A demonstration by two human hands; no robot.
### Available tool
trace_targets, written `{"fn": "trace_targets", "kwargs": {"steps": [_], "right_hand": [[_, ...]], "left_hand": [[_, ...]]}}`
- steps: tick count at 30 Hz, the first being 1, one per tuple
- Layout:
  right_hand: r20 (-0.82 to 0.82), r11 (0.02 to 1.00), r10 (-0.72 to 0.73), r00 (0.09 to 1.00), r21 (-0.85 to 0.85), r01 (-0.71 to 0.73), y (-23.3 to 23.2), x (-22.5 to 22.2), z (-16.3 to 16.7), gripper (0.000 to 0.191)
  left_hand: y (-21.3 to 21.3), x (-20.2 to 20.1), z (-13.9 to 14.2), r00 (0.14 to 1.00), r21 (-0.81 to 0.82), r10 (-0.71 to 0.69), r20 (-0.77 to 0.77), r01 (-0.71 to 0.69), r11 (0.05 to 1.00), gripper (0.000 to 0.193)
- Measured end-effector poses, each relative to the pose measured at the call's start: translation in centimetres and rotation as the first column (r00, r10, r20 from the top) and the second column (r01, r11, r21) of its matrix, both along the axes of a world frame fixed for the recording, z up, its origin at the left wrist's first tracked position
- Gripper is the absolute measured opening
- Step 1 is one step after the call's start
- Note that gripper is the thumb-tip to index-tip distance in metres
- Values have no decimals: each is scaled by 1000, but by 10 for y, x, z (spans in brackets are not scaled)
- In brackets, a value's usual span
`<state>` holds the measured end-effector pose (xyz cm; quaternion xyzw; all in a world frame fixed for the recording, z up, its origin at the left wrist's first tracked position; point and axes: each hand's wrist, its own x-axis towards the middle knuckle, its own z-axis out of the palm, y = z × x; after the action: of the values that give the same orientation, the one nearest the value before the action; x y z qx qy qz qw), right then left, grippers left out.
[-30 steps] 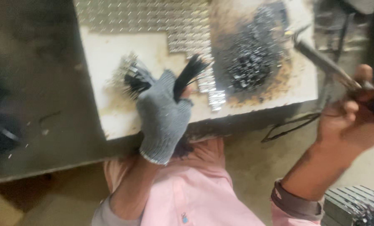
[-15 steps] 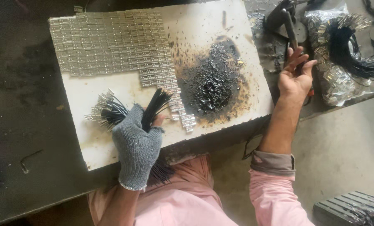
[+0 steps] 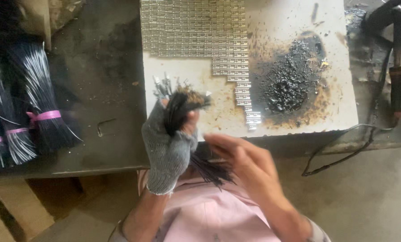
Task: The person holds a bundle of black wires in the left hand and uses a soldering iron in the right hand to apply solder to the wire ends. The person repeatedly dips the wire ends into a solder pool on the work surface and places the coated wires onto a metal grid.
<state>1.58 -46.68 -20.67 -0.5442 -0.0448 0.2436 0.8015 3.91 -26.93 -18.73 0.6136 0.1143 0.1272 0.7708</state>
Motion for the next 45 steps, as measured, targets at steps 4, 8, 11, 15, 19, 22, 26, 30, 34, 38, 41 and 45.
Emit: {"fn": "trace_targets", "kwargs": {"steps": [4, 8, 11, 15, 19, 22, 26, 30, 34, 38, 41, 45], "right_hand": [[-327, 768, 234, 916, 639, 32, 53, 9, 9, 58], [-308, 718, 291, 906, 696, 6, 72, 8, 37, 57], [-310, 772, 266, 913, 635, -10, 76, 3, 56, 54], [-433, 875, 134, 892, 473, 98, 78, 2, 63, 47], [-287, 847, -14, 958, 506, 164, 76, -4, 56, 31], [-171, 874, -129, 977, 446, 193, 61, -8, 54, 32], [-138, 763, -162, 977, 610, 213, 8, -8, 62, 37], [-192, 769, -195, 962, 579, 271, -88, -36, 91, 36], [99, 880, -458, 884, -88, 466, -198, -20, 120, 32], [346, -153, 6, 938, -927, 342, -303, 84, 138, 35], [549, -577, 144, 823, -629, 521, -351, 164, 114, 33], [402, -709, 239, 884, -549, 442, -372, 228, 71, 25]], "left_hand": [[14, -16, 4, 954, 201, -180, 238, 133, 970, 32], [31, -27, 9, 864, 343, -356, 357, 233, 910, 24], [41, -33, 12, 806, 410, -480, 347, 329, 850, 21], [42, -38, 11, 799, 447, -507, 325, 342, 826, 22], [35, -51, 14, 843, 448, -452, 293, 296, 844, 22], [28, -55, 18, 903, 384, -354, 241, 246, 890, 21], [38, -33, 18, 992, 179, 52, 115, -72, 981, 21], [62, 3, 10, 980, 8, 199, 11, -199, 980, 21], [60, 18, -4, 990, -55, 115, -76, -120, 991, 21], [39, 21, -13, 988, -99, -3, -152, -12, 995, 21], [24, 22, -15, 979, -117, -68, -194, 46, 992, 22], [11, 29, -15, 976, -126, -104, -194, 80, 989, 22]]}}
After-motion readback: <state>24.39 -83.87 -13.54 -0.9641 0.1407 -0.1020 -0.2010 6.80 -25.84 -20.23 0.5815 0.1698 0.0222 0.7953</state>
